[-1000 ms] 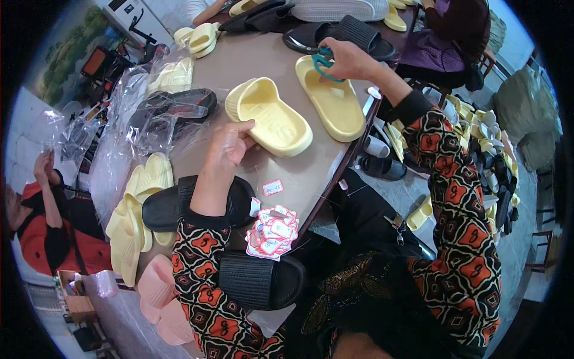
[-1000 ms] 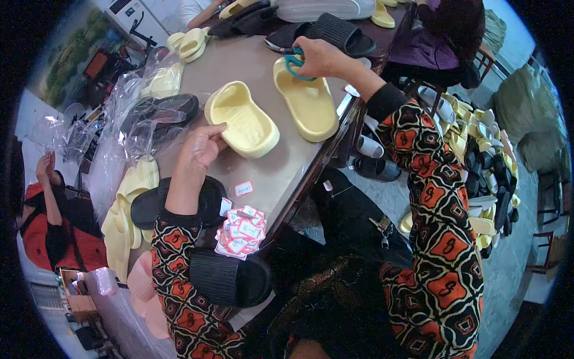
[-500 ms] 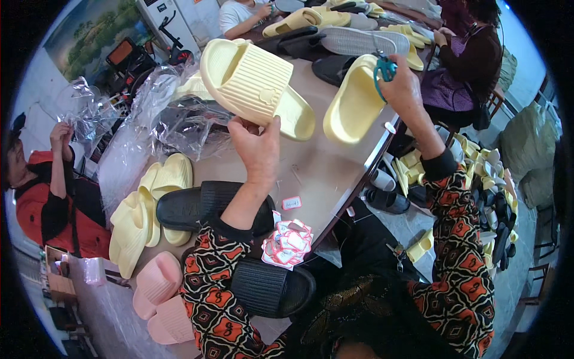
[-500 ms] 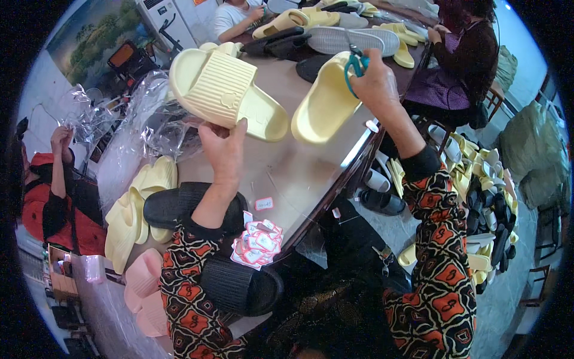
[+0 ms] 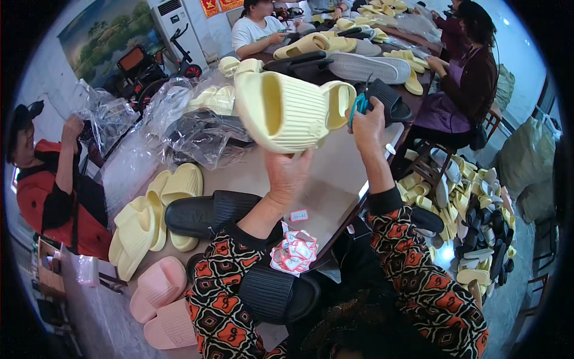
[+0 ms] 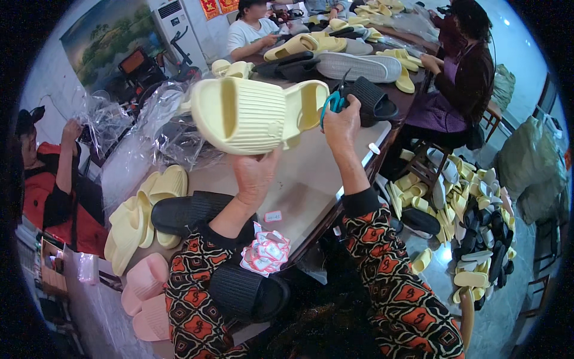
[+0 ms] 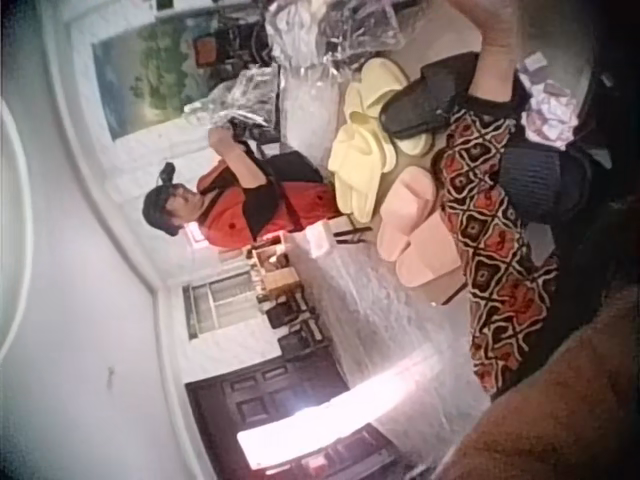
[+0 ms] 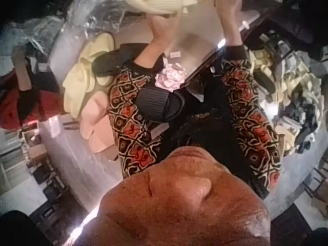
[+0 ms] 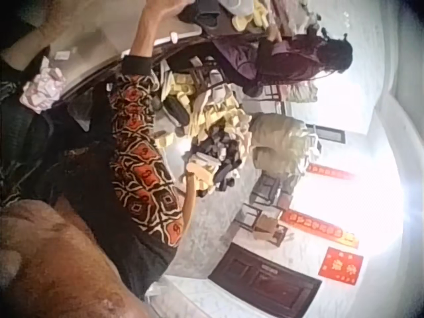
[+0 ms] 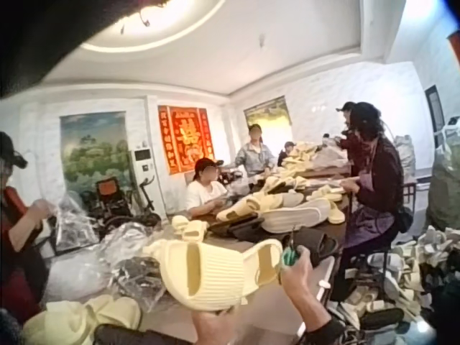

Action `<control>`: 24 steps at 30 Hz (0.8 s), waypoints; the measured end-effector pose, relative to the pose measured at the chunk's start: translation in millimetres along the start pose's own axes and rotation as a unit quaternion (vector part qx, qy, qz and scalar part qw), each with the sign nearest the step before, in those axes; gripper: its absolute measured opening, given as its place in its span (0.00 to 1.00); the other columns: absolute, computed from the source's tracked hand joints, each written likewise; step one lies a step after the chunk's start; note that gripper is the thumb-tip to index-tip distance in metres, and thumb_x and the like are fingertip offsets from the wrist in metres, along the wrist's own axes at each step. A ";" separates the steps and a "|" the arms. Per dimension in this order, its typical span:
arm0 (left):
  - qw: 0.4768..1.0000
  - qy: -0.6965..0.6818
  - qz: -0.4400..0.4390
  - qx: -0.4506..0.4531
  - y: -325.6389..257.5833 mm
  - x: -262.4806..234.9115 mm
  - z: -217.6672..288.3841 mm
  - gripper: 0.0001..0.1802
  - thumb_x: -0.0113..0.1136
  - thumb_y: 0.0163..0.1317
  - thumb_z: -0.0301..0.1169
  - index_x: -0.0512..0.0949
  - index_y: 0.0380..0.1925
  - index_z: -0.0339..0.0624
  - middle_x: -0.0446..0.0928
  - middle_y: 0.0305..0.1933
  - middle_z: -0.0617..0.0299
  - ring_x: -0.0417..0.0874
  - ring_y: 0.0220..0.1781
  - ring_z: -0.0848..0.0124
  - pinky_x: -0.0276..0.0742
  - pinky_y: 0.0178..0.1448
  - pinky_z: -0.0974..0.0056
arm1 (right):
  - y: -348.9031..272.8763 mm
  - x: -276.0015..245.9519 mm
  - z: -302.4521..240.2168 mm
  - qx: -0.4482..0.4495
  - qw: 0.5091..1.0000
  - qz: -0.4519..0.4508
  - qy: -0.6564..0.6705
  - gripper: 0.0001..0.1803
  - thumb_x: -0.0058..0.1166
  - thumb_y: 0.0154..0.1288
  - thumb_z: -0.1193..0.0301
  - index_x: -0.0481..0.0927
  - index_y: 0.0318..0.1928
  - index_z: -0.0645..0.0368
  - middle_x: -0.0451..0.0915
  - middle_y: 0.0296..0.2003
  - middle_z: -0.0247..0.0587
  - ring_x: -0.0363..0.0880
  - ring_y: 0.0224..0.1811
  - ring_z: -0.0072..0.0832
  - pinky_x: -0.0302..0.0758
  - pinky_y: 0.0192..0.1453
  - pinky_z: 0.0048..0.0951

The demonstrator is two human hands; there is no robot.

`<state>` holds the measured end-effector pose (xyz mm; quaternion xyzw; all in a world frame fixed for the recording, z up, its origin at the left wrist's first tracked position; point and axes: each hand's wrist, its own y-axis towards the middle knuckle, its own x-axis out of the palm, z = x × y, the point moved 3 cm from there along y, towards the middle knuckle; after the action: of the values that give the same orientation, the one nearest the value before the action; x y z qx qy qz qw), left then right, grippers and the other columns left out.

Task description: Trimming excess material from manufactured sandals with scissors.

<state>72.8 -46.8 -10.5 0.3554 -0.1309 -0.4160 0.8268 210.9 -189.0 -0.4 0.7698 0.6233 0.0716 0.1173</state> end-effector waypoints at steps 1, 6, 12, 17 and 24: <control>0.998 0.036 0.007 0.048 -2.8 4.2 6.4 0.14 0.62 0.49 0.19 0.77 0.39 0.35 0.79 0.40 0.58 0.79 0.45 0.71 0.74 0.50 0.66 | -0.9 -0.8 -3.7 -0.004 1.000 0.000 -0.002 0.36 0.62 0.48 0.71 0.63 0.58 0.66 0.78 0.35 0.51 0.80 0.27 0.36 0.75 0.25 0.33; 0.951 0.201 0.060 0.227 -1.6 -7.9 9.8 0.16 0.61 0.52 0.29 0.78 0.42 0.40 0.78 0.44 0.54 0.78 0.46 0.55 0.73 0.50 0.56 | -30.5 17.1 -24.0 -0.064 0.994 -0.047 0.071 0.31 0.62 0.48 0.74 0.65 0.54 0.67 0.77 0.32 0.46 0.77 0.25 0.27 0.72 0.21 0.24; 0.946 0.207 0.042 0.245 6.4 -11.5 18.3 0.19 0.61 0.49 0.25 0.77 0.45 0.44 0.76 0.45 0.53 0.76 0.49 0.54 0.71 0.54 0.56 | -59.0 12.1 -29.0 -0.103 0.986 -0.091 0.091 0.26 0.60 0.50 0.77 0.65 0.50 0.67 0.77 0.34 0.44 0.77 0.29 0.25 0.72 0.26 0.21; 0.931 0.275 -0.029 0.238 4.5 -8.4 13.1 0.17 0.59 0.48 0.25 0.78 0.41 0.44 0.77 0.44 0.52 0.76 0.46 0.52 0.71 0.52 0.54 | -52.9 5.9 -27.7 -0.015 0.972 -0.176 0.156 0.27 0.58 0.50 0.80 0.63 0.51 0.67 0.76 0.30 0.41 0.75 0.21 0.24 0.71 0.17 0.25; 0.995 0.045 -0.053 -0.075 1.8 5.3 -25.0 0.31 0.68 0.44 0.26 0.63 0.48 0.36 0.66 0.49 0.48 0.74 0.48 0.59 0.73 0.50 0.59 | 22.8 23.9 -21.0 0.003 0.970 -0.235 0.064 0.20 0.59 0.49 0.73 0.71 0.43 0.67 0.76 0.25 0.43 0.75 0.18 0.28 0.71 0.16 0.27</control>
<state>89.9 -38.3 -27.5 0.3172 -0.0430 -0.4516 0.8328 232.0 -168.2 25.1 0.5956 0.7934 0.0888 0.0882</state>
